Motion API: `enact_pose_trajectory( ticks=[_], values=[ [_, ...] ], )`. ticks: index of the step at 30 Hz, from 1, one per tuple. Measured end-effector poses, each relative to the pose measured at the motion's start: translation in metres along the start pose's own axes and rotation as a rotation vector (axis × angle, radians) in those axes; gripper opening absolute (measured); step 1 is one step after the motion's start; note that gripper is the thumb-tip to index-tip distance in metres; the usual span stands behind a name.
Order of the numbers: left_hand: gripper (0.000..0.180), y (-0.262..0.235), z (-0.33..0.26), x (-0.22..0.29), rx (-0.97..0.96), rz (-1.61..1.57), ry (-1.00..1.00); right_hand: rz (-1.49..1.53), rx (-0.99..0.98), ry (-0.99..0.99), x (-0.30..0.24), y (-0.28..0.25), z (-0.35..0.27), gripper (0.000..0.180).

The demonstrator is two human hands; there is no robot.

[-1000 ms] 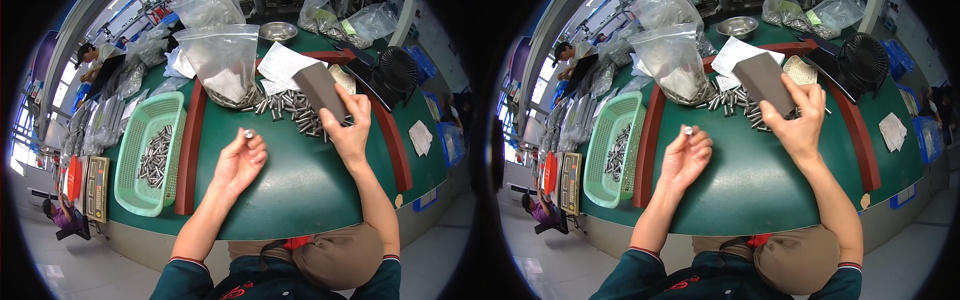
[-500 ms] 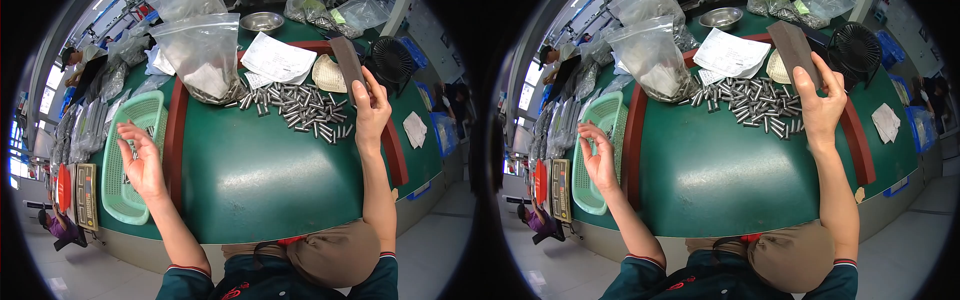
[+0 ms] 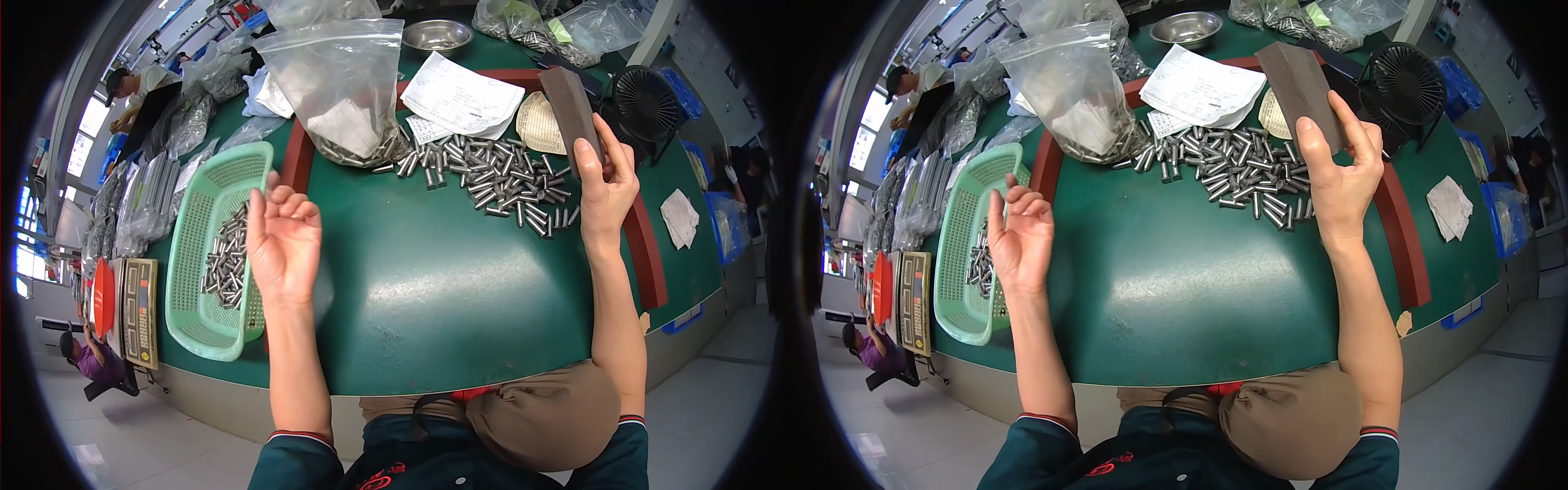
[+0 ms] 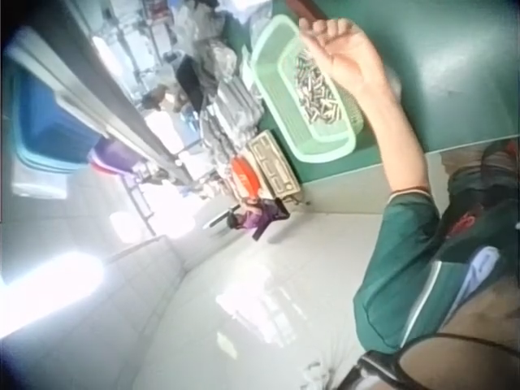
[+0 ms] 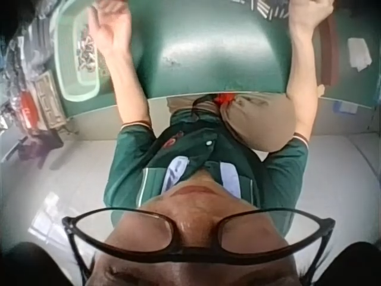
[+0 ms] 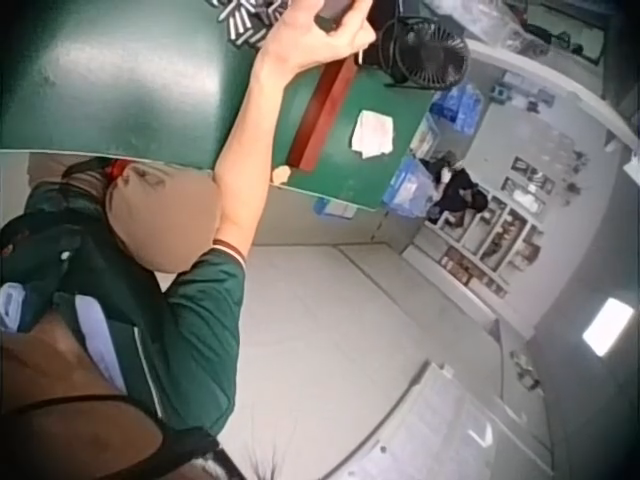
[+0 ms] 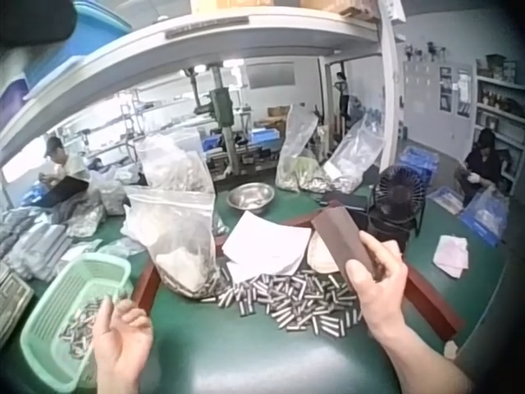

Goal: Manually sanding small cylindrical metal parts using a sanding block at a workshop bench.

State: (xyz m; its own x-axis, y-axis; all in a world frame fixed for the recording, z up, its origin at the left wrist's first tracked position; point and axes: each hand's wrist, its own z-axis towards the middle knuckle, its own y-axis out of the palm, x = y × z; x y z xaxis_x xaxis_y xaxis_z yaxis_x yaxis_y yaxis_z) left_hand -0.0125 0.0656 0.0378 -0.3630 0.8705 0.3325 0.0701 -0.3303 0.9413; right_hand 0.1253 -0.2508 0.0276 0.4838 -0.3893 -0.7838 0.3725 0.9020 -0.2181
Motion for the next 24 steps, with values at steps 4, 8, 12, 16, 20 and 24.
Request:
enact_pose_trajectory(
  ticks=[4,8,12,16,20,24],
  values=[
    [0.027,0.002,0.003,-0.03,0.159,0.828,0.068,-0.002,0.005,-0.001,0.004,-0.001,0.002,0.05],
    [0.017,-0.008,0.011,-0.053,0.052,1.398,0.068,-0.033,0.002,-0.006,0.003,0.0,0.002,0.05],
    [0.017,-0.019,0.022,-0.055,0.008,1.658,0.126,-0.016,0.009,-0.013,0.002,-0.002,0.003,0.05],
    [0.02,-0.019,0.026,-0.059,-0.026,1.963,0.265,-0.027,0.013,-0.057,0.002,-0.004,0.003,0.05],
    [0.02,-0.014,0.03,-0.065,-0.04,2.085,0.256,-0.015,0.017,-0.064,-0.001,-0.003,0.004,0.05],
    [0.022,-0.012,0.036,-0.071,-0.083,2.111,0.275,-0.001,0.011,-0.049,-0.004,-0.003,0.003,0.051]
  ],
)
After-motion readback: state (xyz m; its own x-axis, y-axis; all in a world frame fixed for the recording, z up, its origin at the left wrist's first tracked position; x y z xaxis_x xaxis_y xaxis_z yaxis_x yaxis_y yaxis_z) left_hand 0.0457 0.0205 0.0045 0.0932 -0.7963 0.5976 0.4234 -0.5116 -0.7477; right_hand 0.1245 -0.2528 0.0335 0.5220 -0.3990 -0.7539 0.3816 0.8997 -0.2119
